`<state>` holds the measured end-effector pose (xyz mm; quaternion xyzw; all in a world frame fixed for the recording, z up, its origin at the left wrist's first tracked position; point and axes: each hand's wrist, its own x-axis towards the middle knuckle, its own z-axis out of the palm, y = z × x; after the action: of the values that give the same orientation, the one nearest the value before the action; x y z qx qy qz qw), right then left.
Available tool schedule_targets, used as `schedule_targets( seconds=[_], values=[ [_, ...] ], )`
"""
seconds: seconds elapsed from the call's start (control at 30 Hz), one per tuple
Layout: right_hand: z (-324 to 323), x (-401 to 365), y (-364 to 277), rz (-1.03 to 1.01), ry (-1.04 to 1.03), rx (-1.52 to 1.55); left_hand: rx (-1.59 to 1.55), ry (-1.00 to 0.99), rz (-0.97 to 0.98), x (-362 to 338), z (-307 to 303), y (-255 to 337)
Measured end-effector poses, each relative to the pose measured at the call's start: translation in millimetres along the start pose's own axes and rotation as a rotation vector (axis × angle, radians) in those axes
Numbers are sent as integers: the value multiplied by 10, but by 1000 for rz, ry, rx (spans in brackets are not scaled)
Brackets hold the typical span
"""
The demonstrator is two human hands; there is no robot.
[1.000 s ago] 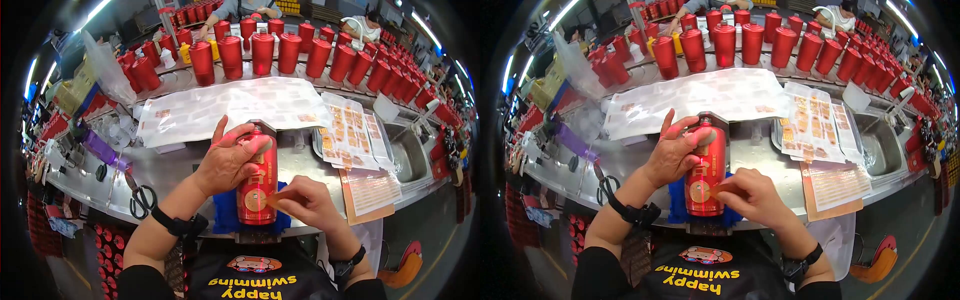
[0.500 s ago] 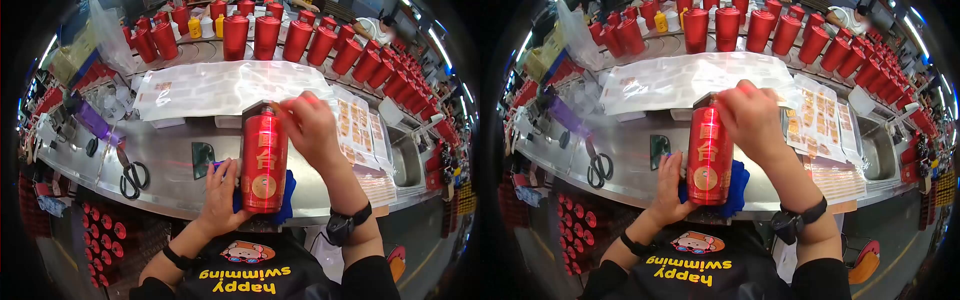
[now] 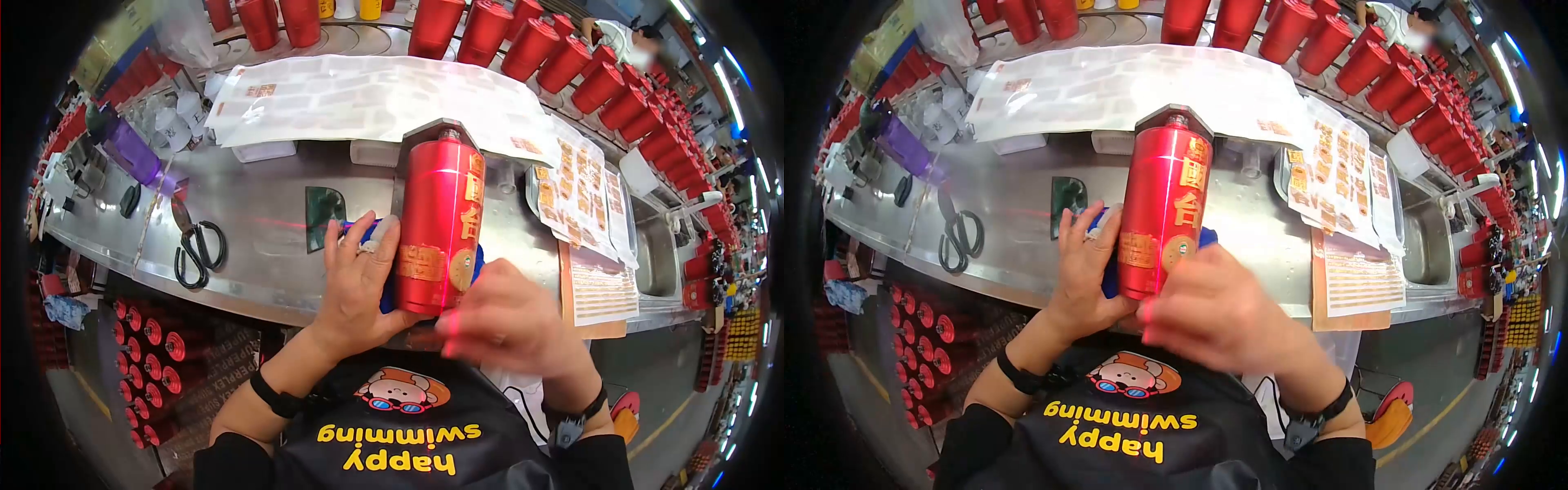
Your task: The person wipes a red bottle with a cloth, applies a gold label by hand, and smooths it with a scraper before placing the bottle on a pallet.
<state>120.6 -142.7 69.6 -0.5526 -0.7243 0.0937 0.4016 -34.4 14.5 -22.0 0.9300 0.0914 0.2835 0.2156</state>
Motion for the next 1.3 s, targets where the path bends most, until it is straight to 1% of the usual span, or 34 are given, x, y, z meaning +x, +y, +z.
schedule_targets(
  seconds=[0.07,0.1,0.13,0.2,0.23,0.33,0.37,0.4,0.47,0.5,0.53,0.6,0.63,0.73,0.77,0.87,0.9,0.93,1.0,1.03,1.13,1.2,1.27,1.3],
  values=[
    [29,-23,161,202,346,-259,-17,8,-10,-1,-7,32],
    [12,-5,199,47,307,-542,-36,17,-22,-19,36,26],
    [59,-46,126,-21,155,-510,-54,30,-33,-8,70,11],
    [126,-69,-107,-21,-48,-126,-71,42,-27,1,109,-19],
    [62,-68,-97,33,-138,43,-78,43,-30,-17,125,-23],
    [-21,0,255,616,216,62,-58,27,-13,9,51,34],
    [-20,68,351,413,472,-216,-29,16,-2,29,1,55],
    [-76,60,343,244,412,-581,-2,7,7,51,-60,65],
    [-20,39,7,226,150,-186,36,4,20,64,-87,69],
    [-9,25,-37,239,-2,44,47,13,23,72,-78,66],
    [-2,3,33,359,102,62,61,22,24,60,-67,72],
    [13,-16,270,592,327,99,-18,28,-35,21,26,84],
    [7,31,309,486,489,-253,-54,33,-59,9,68,75],
    [152,-104,81,-4,159,-406,-76,-2,-73,-12,109,24],
    [151,-90,-36,-56,40,-207,-72,14,-52,7,115,15],
    [-39,-157,136,170,23,78,-65,28,-34,7,82,37],
    [-29,-101,164,410,255,-79,-71,18,-41,21,66,62],
    [48,-83,240,375,487,-264,-78,6,-48,31,44,79],
    [58,-136,69,168,244,-311,-22,25,-13,64,10,70],
    [59,-63,-17,106,130,-159,-2,30,-6,52,3,80],
    [-39,72,144,514,142,-2,44,75,17,90,-45,166],
    [-65,210,316,300,436,-403,58,70,21,90,-58,194],
    [-27,199,86,220,174,-228,84,74,24,97,-75,174],
    [-63,253,-86,292,-62,-11,95,79,32,107,-68,164]
  ],
)
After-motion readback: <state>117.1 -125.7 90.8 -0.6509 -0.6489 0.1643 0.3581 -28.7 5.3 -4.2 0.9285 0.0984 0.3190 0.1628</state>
